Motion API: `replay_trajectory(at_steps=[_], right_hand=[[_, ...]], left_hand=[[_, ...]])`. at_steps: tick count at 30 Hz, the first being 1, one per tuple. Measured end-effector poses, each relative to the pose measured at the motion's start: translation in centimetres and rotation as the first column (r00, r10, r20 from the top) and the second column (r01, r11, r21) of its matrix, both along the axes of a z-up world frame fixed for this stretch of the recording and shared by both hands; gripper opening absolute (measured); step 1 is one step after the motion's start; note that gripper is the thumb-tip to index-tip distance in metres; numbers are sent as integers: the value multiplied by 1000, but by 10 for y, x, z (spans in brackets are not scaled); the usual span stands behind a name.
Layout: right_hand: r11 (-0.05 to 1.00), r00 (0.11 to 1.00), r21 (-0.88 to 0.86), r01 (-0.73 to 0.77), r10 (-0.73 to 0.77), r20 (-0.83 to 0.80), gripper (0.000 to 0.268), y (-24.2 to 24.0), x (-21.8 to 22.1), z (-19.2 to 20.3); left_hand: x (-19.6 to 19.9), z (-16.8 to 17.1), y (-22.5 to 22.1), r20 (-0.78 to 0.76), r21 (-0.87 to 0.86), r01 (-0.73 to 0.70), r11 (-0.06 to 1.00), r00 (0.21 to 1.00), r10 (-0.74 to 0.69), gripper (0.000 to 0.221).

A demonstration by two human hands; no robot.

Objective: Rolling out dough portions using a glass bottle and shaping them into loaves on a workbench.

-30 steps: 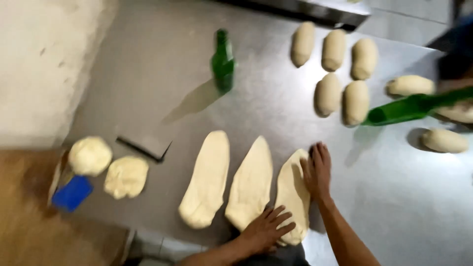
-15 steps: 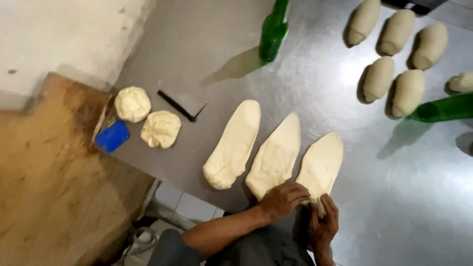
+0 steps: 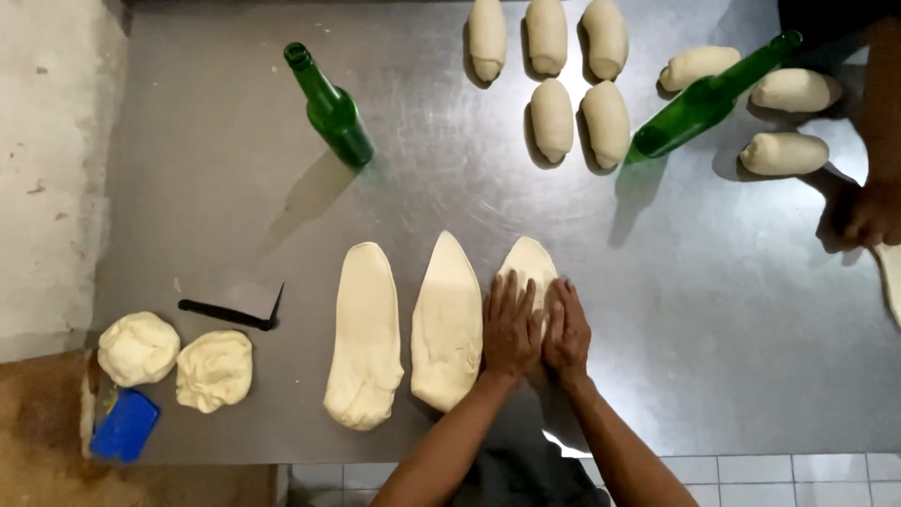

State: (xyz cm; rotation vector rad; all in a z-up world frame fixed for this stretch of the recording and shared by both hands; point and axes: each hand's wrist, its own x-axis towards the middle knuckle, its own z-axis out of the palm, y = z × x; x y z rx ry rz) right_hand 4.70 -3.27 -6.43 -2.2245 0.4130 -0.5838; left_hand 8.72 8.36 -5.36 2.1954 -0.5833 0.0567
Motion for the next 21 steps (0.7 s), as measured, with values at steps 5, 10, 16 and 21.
replay_trajectory(at_steps=[5,10,16,21], right_hand=[[865,997,497,63,-32,-70,39,-18,1,25],[997,996,12,-82,82,-23,35,-4,-35,10],[989,999,-137,-53,53,-5,37,-13,33,-7],[797,1000,603,-30,24,18,39,-36,79,13]], left_hand=[[21,17,2,-198,-178,-102,979,978,66,50],[-24,30,13,-143,-199,-92,976,988,64,49],[37,17,-15,1,-54,-136,989,991,136,48],[100,12,-26,-263,-264,-204,943,956,133,46]])
